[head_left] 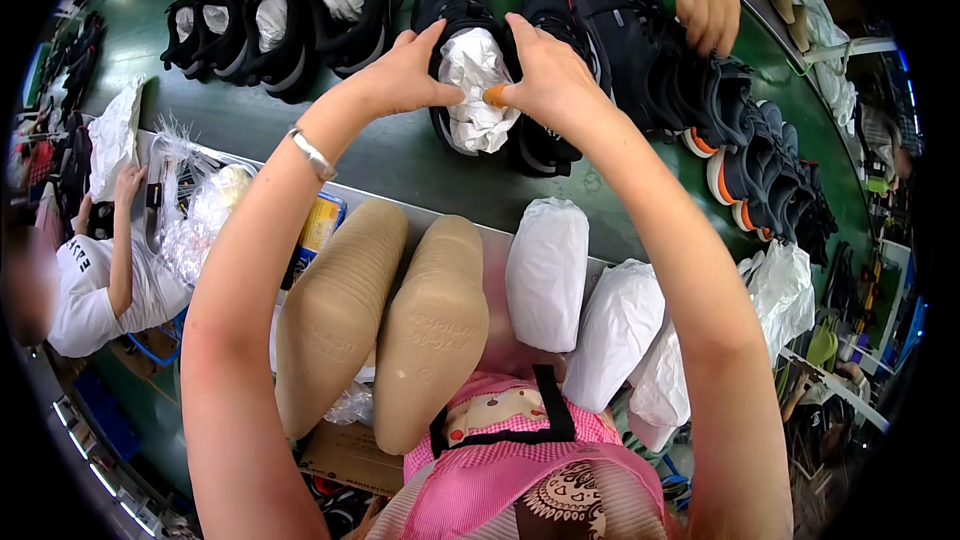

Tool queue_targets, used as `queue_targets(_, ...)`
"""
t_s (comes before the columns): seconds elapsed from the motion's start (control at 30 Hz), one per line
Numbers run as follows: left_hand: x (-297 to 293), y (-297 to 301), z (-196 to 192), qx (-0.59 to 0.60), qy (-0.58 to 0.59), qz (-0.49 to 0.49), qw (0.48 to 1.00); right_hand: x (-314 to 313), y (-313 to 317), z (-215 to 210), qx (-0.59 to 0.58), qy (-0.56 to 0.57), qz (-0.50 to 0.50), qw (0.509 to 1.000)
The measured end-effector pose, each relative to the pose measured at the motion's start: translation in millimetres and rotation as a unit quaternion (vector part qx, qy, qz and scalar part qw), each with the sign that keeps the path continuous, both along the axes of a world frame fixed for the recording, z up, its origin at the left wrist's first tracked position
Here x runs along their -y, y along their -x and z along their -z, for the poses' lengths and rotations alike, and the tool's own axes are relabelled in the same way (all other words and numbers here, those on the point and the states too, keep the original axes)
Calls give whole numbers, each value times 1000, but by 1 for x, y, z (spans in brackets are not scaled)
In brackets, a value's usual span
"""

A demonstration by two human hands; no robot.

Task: The person repeatedly stuffs white tissue paper into the openings of several sneakers on a green workbench, then places the filled shoes into a cardboard box. The process is repeated for multiple pairs of shoes.

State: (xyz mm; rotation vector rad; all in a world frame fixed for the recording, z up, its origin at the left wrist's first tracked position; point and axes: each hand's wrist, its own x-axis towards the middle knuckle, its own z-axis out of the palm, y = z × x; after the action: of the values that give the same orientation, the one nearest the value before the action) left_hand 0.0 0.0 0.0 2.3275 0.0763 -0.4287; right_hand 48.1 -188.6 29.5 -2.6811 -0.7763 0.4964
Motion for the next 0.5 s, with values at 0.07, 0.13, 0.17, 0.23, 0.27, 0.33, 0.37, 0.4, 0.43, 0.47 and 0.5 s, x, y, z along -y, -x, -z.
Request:
queue_targets(0.07, 6, -4, -12, 19, -42, -3, 999, -6, -14, 17, 31, -45, -31, 998)
queue_targets(0.13, -2, -12, -14, 23, -124, 37, 991, -25, -24, 22, -40, -29, -65, 997)
queue_targets(0.17, 1, -11, -6, 18, -147, 51, 988, -30, -25, 18, -82, 14, -77, 994)
queue_targets(0.23, 8, -17, -6, 17, -194, 55, 979, -41, -32, 9, -83, 72, -77, 991)
queue_targets(0.27, 11, -19, -6, 17, -213, 59, 975, -44, -34, 15, -73, 69, -77, 992)
queue_targets(0.33, 16, -18, -2, 42, -255, 42, 965, -50, -33, 24, -41, 49, -66, 996)
queue_targets(0.37, 16, -19, -1, 45, -261, 29, 964, -54, -31, 29, -20, 35, -58, 998)
queue_targets(0.4, 16, -18, 2, 47, -264, 15, 963, -57, -29, 36, 0, 25, -50, 998)
queue_targets(0.43, 17, -17, 6, 48, -267, 0, 963, -57, -27, 47, 42, 7, -41, 998)
queue_targets(0.47, 18, -17, 12, 78, -279, -20, 957, -57, -25, 61, 83, -10, -32, 996)
queue_targets(0.5, 19, -17, 16, 89, -283, -40, 954, -61, -22, 68, 128, -30, -23, 991)
